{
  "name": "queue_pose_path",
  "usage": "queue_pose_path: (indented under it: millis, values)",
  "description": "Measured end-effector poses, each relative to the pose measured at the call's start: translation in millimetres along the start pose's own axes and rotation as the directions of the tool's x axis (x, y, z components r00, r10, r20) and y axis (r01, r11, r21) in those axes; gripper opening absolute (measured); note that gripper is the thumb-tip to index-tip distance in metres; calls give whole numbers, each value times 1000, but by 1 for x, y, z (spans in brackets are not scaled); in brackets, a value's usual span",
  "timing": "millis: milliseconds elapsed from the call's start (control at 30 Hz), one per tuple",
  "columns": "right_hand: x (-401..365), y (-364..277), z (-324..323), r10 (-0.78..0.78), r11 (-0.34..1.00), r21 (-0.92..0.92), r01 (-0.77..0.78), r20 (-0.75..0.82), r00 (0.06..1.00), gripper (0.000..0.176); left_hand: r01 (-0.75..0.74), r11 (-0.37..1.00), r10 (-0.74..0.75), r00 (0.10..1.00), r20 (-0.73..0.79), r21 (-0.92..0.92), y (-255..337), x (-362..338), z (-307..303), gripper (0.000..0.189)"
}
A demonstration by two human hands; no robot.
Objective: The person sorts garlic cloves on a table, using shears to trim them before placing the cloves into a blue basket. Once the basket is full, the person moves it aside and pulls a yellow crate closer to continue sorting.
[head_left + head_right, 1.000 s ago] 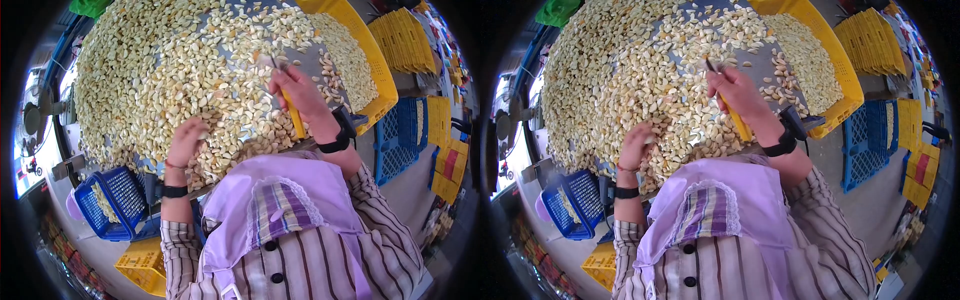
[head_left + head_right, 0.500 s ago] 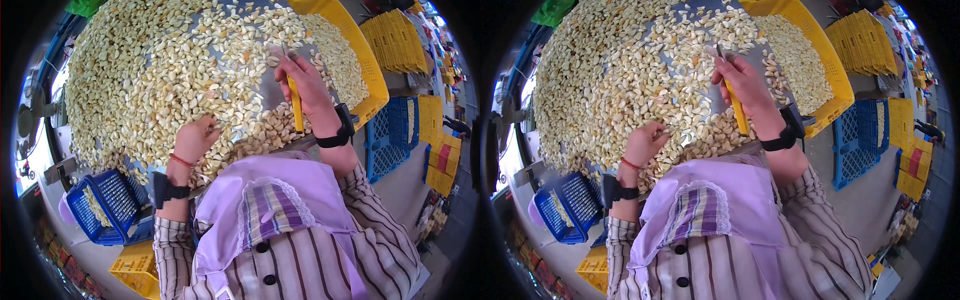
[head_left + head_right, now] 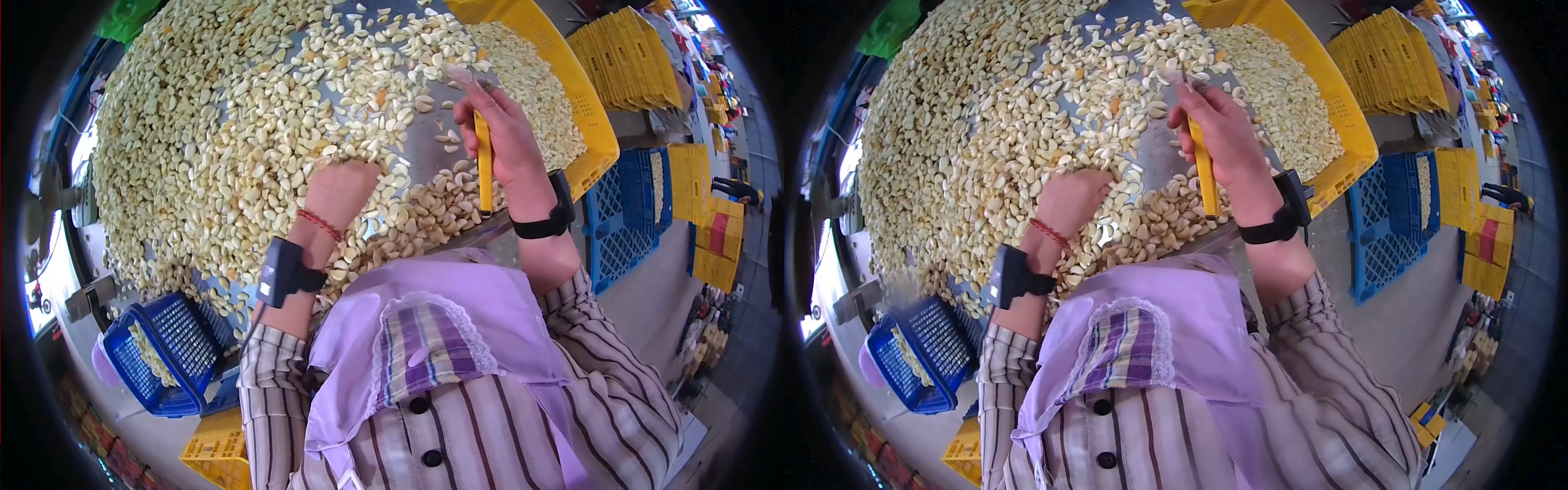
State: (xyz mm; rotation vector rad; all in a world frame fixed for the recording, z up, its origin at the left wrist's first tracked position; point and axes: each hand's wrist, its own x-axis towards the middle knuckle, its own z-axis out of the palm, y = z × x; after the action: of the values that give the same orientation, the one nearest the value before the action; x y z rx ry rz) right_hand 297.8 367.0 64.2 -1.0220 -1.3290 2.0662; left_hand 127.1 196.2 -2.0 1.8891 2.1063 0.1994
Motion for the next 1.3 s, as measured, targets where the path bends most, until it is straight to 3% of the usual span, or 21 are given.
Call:
queue_pose_path:
  millis: [67,100,133,200,233,267,333,400,433,467,533,667,733,767,833,867,933,967,1000,1067,1300]
  values:
    - [-3,-1,-1,-2,1000,-13,2,12,1000,33,-13,924,1,1000,-31,-382,-16,1,-2,16]
    - [-4,-2,-1,4,1000,-8,-5,-3,1000,33,-12,658,-14,999,-29,-753,-19,-3,-5,18]
    - [-5,-2,-2,13,1000,-4,-13,-18,1000,33,-15,657,-8,1000,-27,-753,-26,-6,-10,18]
    - [-5,0,-6,31,999,-14,-31,-35,999,34,149,-192,25,989,147,-970,-37,-14,-22,16]
    - [-5,2,-7,48,999,-24,-49,-45,998,34,135,-315,-76,983,166,-939,-30,-16,-25,15]
    - [-5,4,-7,51,998,-24,-52,-45,998,34,136,-317,-77,983,169,-939,-25,-13,-23,15]
    - [-3,7,-6,63,998,1,-63,-29,998,32,87,540,-201,979,-27,-837,-13,-1,-17,18]
    - [0,9,-3,49,999,2,-49,-17,999,31,-39,696,-103,983,-152,-717,4,8,-4,22]
    - [1,10,-1,35,999,4,-35,-9,999,30,-19,909,-16,997,-80,-416,11,12,4,18]
    - [1,8,1,35,999,3,-35,-10,999,30,-39,998,40,999,21,-58,16,15,12,15]
    - [1,1,4,16,999,-35,-15,24,1000,29,-74,997,74,997,-18,-19,21,18,10,11]
    - [-2,-3,1,27,999,-32,-26,1,1000,29,-81,860,86,996,-13,-503,-4,14,-3,12]
    - [-4,-1,-6,43,998,-47,-45,-33,999,29,245,-47,11,969,245,-968,-23,4,-12,11]
    - [-6,0,-8,48,998,-46,-49,-35,998,29,250,-49,11,968,249,-967,-24,-1,-18,11]
    - [-5,3,-11,66,998,-16,-67,-58,996,30,63,-470,46,998,47,-880,-24,-8,-32,8]
    - [-4,5,-11,67,998,-17,-68,-55,996,30,61,-470,43,998,46,-880,-23,-8,-33,8]
    - [-2,6,-14,81,997,-2,-81,-62,995,32,209,-63,-126,968,215,-976,-9,-1,-36,6]
    - [-2,3,-14,79,997,-5,-79,-66,995,32,126,359,-139,987,81,-925,8,4,-38,4]
    - [-3,-1,-11,50,999,-14,-51,-60,997,32,-86,545,-78,985,-153,-834,11,4,-6,8]
    - [-3,-5,-11,21,999,-22,-22,-53,998,32,-81,980,86,996,20,-180,18,3,8,15]
    - [-3,-4,-15,7,999,-43,-9,-47,999,29,51,892,-48,999,18,-449,10,-5,6,15]
